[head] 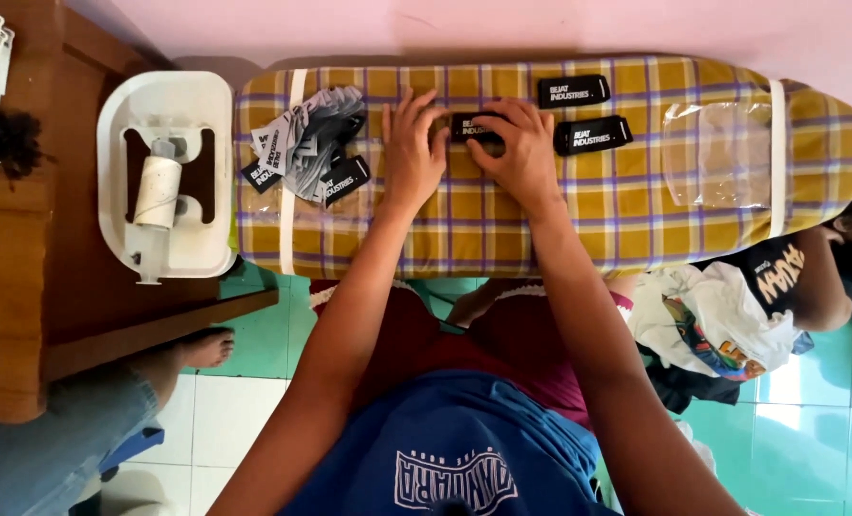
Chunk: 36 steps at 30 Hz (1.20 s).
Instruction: Folding small black clothing labels in half and arranging them on a workspace.
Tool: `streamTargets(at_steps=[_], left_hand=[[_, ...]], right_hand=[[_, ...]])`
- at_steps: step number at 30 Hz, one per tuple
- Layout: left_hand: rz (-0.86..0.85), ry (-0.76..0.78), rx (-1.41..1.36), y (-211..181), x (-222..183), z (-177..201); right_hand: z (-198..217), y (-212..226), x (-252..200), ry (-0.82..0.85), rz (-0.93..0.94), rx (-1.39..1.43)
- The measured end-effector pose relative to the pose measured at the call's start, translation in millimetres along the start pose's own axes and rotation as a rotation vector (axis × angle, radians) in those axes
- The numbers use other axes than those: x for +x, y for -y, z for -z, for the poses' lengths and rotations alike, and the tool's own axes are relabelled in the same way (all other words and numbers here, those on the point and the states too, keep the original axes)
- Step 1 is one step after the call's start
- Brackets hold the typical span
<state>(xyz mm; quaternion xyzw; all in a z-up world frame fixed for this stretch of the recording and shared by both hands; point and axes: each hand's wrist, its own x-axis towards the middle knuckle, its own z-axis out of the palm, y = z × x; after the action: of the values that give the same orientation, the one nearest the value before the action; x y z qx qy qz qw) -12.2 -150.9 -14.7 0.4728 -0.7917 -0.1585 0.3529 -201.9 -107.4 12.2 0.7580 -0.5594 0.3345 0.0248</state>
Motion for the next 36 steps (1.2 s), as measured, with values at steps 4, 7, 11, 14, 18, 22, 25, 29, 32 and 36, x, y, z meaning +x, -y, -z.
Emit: streamTargets(at_steps=[4, 7, 11, 14, 18, 22, 25, 29, 32, 36], left_hand=[[0.030, -0.013, -0.030, -0.2, 2.5, -1.0], [0.033, -0.018, -0.046, -0.4, 1.2, -0.5], [0.027, -0.023, -0.055, 1.8, 1.8, -0.8], [0.032, -0.025, -0.058, 2.3, 1.9, -1.3], [0.024, -0.041, -0.067, 2.1, 1.7, -1.9], [0.048, -0.042, -0.067, -3.5, 4.1, 1.2], [0.045, -0.041, -0.048, -6.3, 4.8, 3.6], [-0.044, -0.039, 0.115, -1.9, 3.0, -3.1], [-0.096, 0.019, 0.160, -7.8, 4.3, 0.9], [-0.063, 0.018, 0.145, -11.7, 7.4, 4.3]], right_hand=[[0.1, -0.4, 1.6, -0.017, 0.010, 0.002], [-0.3, -1.2, 0.0, -0.011, 0.017, 0.001], [-1.5, -1.6, 2.3, -0.009, 0.040, 0.012], [-3.0, -2.2, 1.7, 0.009, 0.036, 0.017], [-4.2, -2.3, 2.6, 0.012, 0.050, 0.013], [-4.5, -2.2, 2.8, 0.020, 0.064, 0.026], [-4.2, -1.1, 2.5, 0.024, 0.069, 0.030], [-0.2, 1.3, 3.7, 0.044, 0.065, 0.047], [-2.0, 0.6, 1.6, 0.039, 0.067, 0.023], [-0.9, 0.6, 0.7, 0.047, 0.081, 0.035]])
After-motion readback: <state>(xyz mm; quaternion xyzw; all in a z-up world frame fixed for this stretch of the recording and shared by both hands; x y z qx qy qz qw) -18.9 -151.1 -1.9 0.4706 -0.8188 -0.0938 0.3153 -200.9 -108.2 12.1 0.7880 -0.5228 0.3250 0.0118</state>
